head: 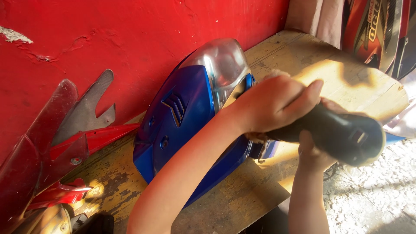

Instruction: The person uses a handheld electric polisher with a buffing pad to polish the surface of a blue motorcycle fairing. They move the tool across the curved surfaces and edges of the fairing, which rests on a wooden workbench next to other motorcycle parts.

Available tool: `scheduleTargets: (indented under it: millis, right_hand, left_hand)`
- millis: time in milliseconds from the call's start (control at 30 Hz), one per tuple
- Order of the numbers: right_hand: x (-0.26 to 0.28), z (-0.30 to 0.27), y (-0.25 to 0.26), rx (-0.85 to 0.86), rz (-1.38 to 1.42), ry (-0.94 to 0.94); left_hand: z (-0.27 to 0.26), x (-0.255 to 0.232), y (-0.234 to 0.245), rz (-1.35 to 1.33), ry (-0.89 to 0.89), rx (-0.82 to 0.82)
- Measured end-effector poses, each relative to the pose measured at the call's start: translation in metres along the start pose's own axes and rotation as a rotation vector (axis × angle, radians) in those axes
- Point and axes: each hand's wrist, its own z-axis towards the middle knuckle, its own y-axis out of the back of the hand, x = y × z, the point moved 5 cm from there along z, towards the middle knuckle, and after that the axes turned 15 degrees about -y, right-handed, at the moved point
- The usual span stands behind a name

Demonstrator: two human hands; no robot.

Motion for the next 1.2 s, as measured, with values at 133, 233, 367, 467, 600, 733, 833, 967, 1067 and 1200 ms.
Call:
scheduleTargets:
  millis: [133, 233, 367, 467, 600, 733, 833, 967, 1067, 1200]
  right_hand:
    - [-0.001, 0.030, -0.017, 0.006, 0.059, 0.037]
    - [0.001, 0.041, -0.028, 0.058, 0.067, 0.059]
    - [0.014, 0.037, -0.029, 0.118, -0.040, 0.065]
    - [0.019, 0.030, -0.023, 0.106, -0.134, 0.107]
    - [0.019, 0.039, -0.037, 0.078, -0.079, 0.095]
    - [0.013, 0.056, -0.053, 0.120, -0.044, 0.006]
    - [0.020, 0.059, -0.059, 0.176, -0.107, -0.047]
    - [0.029, 0.047, -0.048, 0.229, -0.136, -0.069]
    - [0.018, 0.044, -0.028, 0.205, -0.117, 0.009]
    - [0.004, 0.041, -0.025, 0.132, -0.093, 0.098]
  left_hand:
    - [0.009, 0.010, 0.018, 0.039, -0.096, 0.033]
    - [0.011, 0.001, 0.039, -0.079, 0.084, -0.050]
    - [0.005, -0.006, 0.049, -0.134, 0.076, -0.169]
    - [0.001, -0.005, 0.039, -0.183, 0.048, -0.073]
    - [0.005, 0.001, 0.050, -0.116, 0.012, -0.053]
    - [0.001, 0.013, 0.073, -0.106, 0.104, -0.136]
    - [-0.011, 0.011, 0.082, -0.146, 0.101, -0.262]
    - [-0.015, 0.001, 0.068, -0.190, 0.183, -0.178]
    - [-0.008, -0.006, 0.050, -0.116, 0.183, -0.088]
    - [0.003, -0.007, 0.044, -0.042, 0.021, -0.077]
